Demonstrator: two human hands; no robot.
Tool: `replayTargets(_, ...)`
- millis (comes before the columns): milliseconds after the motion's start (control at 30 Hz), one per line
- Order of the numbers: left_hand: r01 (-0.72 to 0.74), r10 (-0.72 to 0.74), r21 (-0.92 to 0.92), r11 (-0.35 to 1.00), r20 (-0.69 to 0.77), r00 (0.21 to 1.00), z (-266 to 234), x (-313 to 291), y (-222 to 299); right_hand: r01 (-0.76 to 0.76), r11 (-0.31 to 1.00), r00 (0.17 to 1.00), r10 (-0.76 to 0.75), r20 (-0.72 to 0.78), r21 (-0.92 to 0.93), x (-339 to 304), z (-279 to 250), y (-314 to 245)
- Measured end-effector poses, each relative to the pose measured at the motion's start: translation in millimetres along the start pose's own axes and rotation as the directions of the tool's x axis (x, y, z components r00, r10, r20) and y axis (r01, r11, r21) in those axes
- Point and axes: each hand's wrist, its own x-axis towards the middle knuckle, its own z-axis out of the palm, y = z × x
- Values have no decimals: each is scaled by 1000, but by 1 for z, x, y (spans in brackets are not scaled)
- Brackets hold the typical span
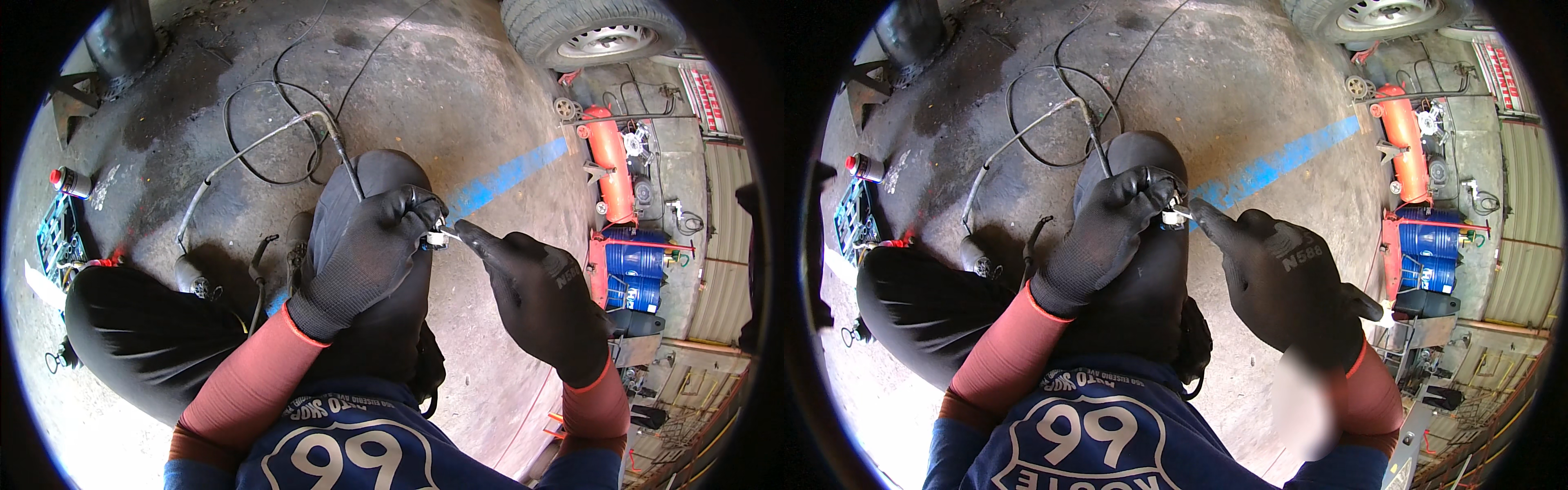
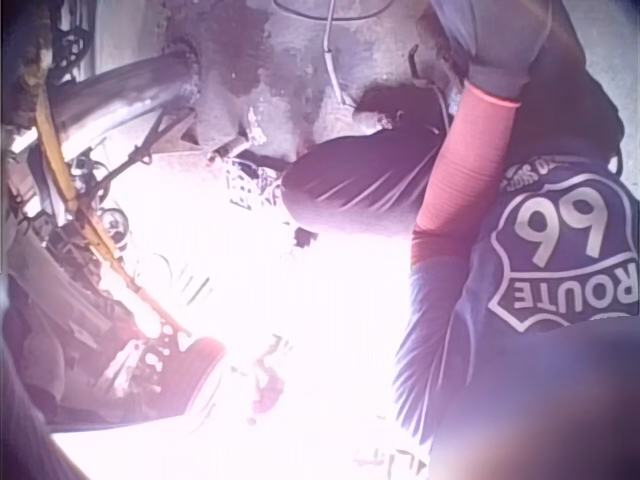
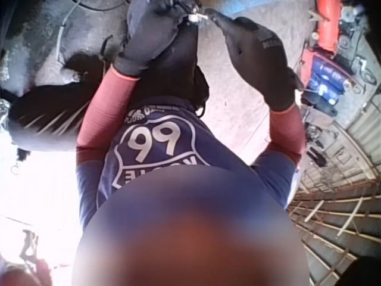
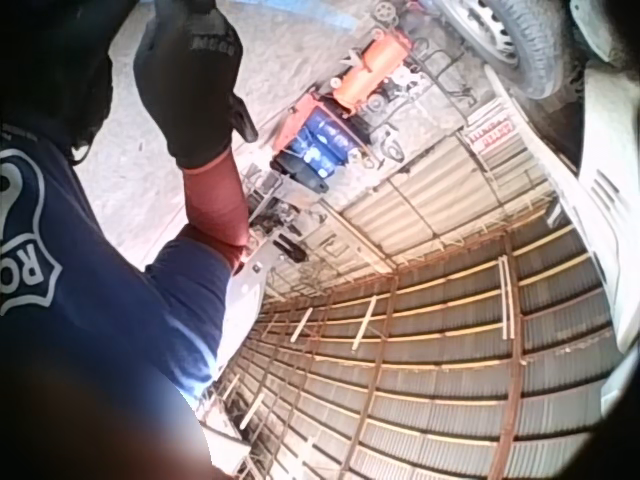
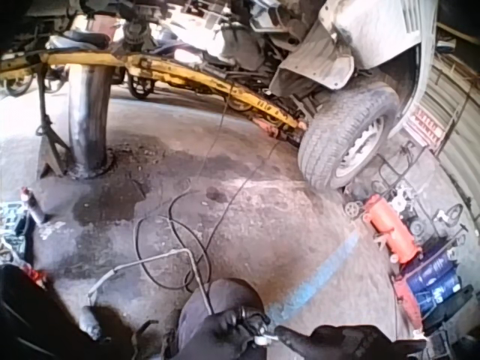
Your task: The person sits on the garage floor and uses a screwdriver to disassemble a small cylindrical car component. They remove a small internal piece, inspect the interior, and then reassemble the component by screwing the parts back together.
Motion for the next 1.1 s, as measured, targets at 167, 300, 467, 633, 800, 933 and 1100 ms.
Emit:
replayTargets(167, 14, -18, -93, 996, -37, 999, 2, -1, -1, 11, 997, 1000, -12, 10, 75, 1, -6, 5)
replayTargets(300, -38, 36, -48, 998, -53, 998, 1, -2, -2, 27, 994, 999, -24, -26, 110, 3, -3, 11)
replayTargets(467, -54, 47, -113, 992, -68, 997, 3, 0, -3, 50, 974, 998, -43, -37, 221, 7, 3, 17)
replayTargets(633, -1, -3, -50, 999, -79, 997, 5, -1, -2, 45, 968, 999, -43, -15, 245, 11, 3, 21)
replayTargets(800, 19, -25, -67, 998, -89, 996, 4, -2, -1, 35, 955, 999, -29, -25, 294, 13, 7, 21)
replayTargets(933, -66, 42, -181, 981, -131, 990, 7, 0, -4, -45, 945, 998, 55, -21, 325, 9, 12, 15)
replayTargets(1100, -28, 26, -15, 1000, -113, 993, 2, -3, 0, -12, 965, 993, 41, -107, 261, 6, 23, 11)
